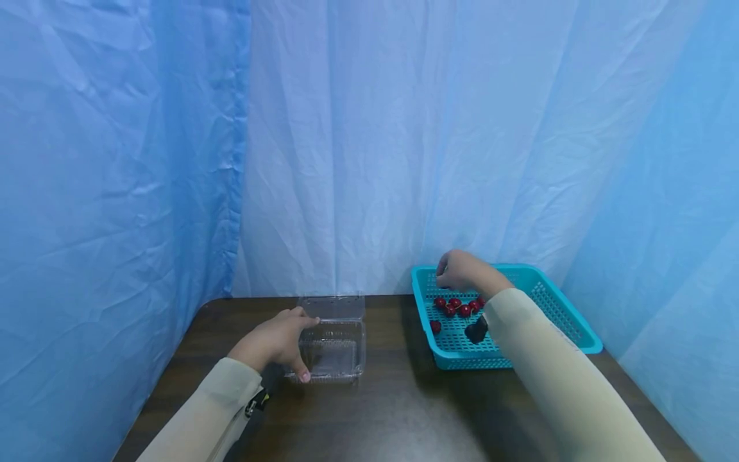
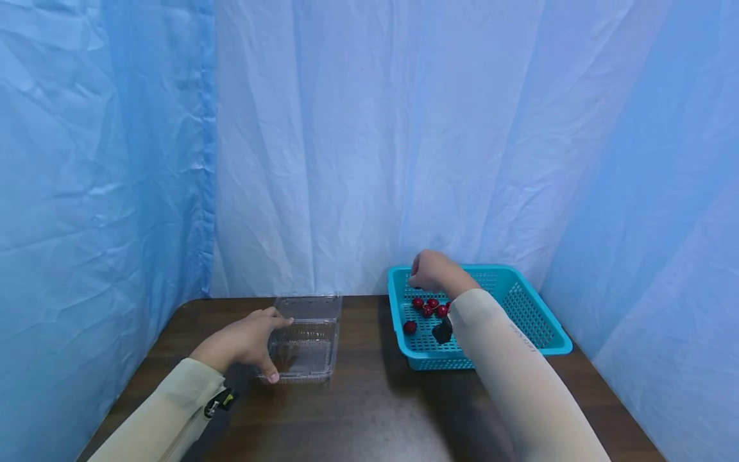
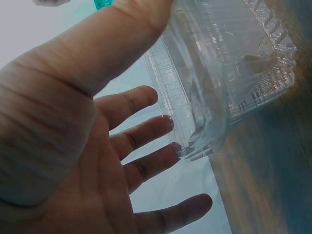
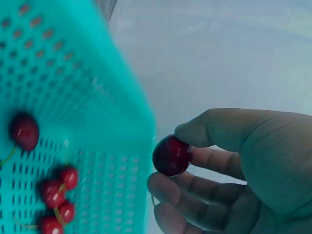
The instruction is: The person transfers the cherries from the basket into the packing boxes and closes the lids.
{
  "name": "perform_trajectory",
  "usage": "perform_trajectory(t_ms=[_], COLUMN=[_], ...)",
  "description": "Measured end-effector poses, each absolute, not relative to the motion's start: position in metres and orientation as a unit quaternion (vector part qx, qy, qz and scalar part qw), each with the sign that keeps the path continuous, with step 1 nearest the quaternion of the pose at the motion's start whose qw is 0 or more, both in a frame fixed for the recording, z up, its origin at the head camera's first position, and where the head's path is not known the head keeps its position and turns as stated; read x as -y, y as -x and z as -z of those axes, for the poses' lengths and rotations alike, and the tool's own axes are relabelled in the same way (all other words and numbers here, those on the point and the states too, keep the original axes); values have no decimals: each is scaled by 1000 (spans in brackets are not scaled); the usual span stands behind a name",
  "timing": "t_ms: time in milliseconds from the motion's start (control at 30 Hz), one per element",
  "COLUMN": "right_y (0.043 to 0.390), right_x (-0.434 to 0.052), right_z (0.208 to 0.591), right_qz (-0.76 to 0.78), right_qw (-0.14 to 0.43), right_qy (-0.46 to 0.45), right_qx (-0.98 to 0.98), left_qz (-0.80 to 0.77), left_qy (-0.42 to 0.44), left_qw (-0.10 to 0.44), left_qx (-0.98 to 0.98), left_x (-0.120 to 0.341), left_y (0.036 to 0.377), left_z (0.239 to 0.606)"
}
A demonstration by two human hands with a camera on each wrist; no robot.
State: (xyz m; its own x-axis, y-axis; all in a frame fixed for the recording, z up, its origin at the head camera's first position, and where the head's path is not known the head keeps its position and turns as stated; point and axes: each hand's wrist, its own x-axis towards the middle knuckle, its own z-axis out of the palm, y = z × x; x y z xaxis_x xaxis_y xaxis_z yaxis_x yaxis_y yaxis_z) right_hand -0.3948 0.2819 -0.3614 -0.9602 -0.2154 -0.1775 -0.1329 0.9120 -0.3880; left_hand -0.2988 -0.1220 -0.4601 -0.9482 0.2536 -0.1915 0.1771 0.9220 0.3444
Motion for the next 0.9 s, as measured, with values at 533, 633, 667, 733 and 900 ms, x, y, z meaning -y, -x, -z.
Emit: perform_trajectory(t_ms=[533,633,667,733,900], right_y=[349,346,345,344,338], right_x=[-167,-152,-147,-137,-115], right_z=[367,379,382,391,413], right_qz=[158,154,154,146,137], right_qw=[68,70,72,74,93], right_qy=[239,276,288,303,303], right_qx=[-956,-946,-943,-939,-939], left_qz=[-157,-156,-155,-154,-146], left_qy=[-108,-106,-105,-103,-107], left_qw=[120,119,119,120,119], left_qx=[-974,-975,-975,-975,-976], left_x=[124,124,124,124,125], left_y=[298,297,298,298,299], left_z=[458,459,459,459,459])
